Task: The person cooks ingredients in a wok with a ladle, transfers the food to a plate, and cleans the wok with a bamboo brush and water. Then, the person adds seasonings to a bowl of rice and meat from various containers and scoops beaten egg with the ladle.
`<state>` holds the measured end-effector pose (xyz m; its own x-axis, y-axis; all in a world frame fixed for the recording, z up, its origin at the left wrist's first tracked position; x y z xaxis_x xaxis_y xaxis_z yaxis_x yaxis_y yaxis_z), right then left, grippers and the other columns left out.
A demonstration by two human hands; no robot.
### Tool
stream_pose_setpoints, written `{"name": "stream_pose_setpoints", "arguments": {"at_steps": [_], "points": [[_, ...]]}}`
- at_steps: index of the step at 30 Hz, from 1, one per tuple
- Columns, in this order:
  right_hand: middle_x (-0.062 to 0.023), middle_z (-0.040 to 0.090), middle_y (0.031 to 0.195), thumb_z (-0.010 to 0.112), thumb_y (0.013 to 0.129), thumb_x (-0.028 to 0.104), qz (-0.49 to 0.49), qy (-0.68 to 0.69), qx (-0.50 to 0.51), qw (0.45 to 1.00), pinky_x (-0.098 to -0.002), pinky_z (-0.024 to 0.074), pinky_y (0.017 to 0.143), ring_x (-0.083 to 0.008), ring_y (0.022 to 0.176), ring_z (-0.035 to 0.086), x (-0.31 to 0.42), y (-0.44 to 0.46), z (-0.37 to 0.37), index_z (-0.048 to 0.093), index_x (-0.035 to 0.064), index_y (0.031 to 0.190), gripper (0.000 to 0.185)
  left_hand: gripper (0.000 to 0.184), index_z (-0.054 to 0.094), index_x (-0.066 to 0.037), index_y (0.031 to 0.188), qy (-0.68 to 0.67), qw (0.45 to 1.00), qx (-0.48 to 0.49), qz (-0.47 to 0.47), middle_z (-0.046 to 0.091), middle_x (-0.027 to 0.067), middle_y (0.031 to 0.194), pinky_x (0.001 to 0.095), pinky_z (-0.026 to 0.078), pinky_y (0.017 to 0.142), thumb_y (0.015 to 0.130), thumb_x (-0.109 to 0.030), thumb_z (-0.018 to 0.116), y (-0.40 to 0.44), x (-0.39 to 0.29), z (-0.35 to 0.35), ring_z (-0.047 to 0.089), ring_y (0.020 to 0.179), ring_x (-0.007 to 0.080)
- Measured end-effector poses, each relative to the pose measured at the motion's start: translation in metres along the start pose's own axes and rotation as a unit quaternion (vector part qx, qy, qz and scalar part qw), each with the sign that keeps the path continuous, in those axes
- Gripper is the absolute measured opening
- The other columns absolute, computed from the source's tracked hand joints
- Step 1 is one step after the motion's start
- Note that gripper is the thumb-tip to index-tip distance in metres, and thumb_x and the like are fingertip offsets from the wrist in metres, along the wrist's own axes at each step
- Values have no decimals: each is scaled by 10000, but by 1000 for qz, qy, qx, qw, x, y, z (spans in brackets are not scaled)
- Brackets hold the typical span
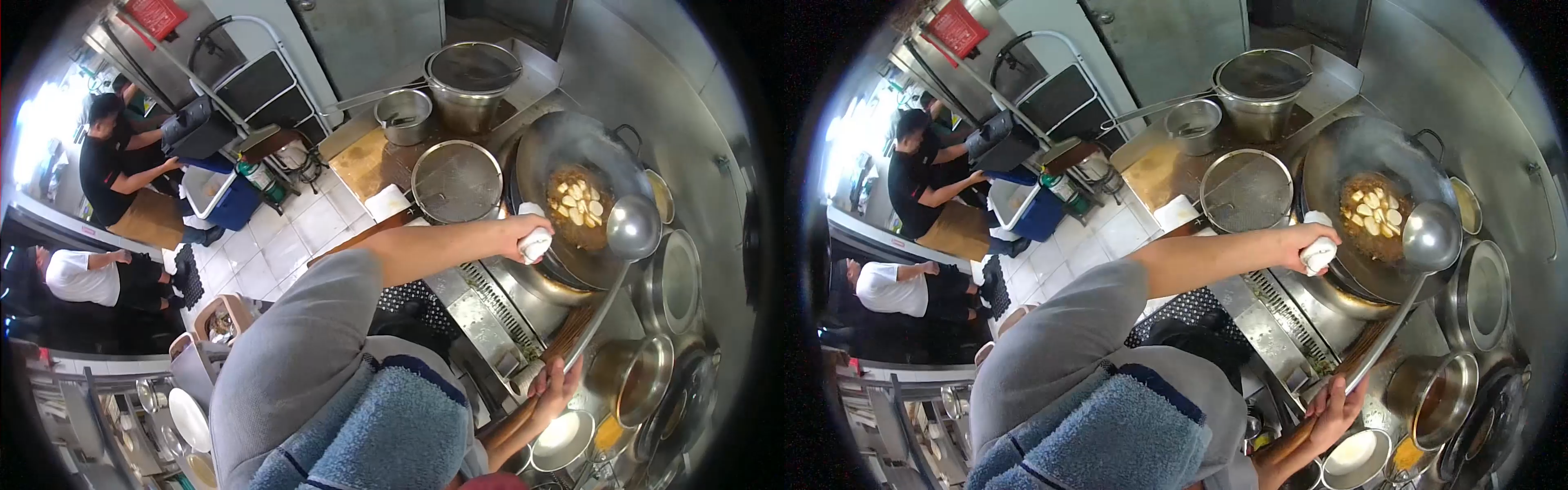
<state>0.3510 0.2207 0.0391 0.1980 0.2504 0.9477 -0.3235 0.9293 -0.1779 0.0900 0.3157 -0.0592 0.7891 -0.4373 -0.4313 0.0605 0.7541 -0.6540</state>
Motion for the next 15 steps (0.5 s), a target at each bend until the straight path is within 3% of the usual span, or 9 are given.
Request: {"name": "stream_pose_setpoints", "arguments": {"at_steps": [8, 13, 15], "points": [[17, 415, 658, 577, 889, 120, 16, 50, -36, 998, -200, 325, 313, -52, 412, 367, 9, -3, 2, 380, 25, 1306, 471, 99, 591, -58, 801, 15, 994, 82, -68, 636, 117, 719, 418, 543, 563, 775, -128, 656, 9, 3, 0, 619, 603, 266], [8, 433, 689, 540, 882, 48, 24, 45, -55, 997, -203, 340, 315, -43, 417, 375, 4, -14, 4, 350, 9, 1347, 504, 95, 561, 12, 774, 10, 995, 91, -33, 619, 168, 721, 393, 531, 517, 768, -79, 586, 24, 6, -5, 599, 566, 280], [-5, 454, 739, 559, 880, 51, 5, 53, -53, 997, -201, 356, 318, -50, 417, 391, 1, -25, 12, 318, 10, 1380, 556, 69, 551, -25, 777, 15, 996, 89, -12, 609, 140, 705, 379, 515, 486, 776, -82, 589, 22, 10, -8, 586, 545, 257]]}}
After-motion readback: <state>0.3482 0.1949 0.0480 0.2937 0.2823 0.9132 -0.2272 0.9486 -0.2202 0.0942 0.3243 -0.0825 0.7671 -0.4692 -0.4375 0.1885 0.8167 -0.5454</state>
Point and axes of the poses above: each hand's wrist, its own y-axis towards the middle knuckle, its own z-axis out of the palm, x = y × z, the point moved 6 cm from there along y, towards the middle knuckle
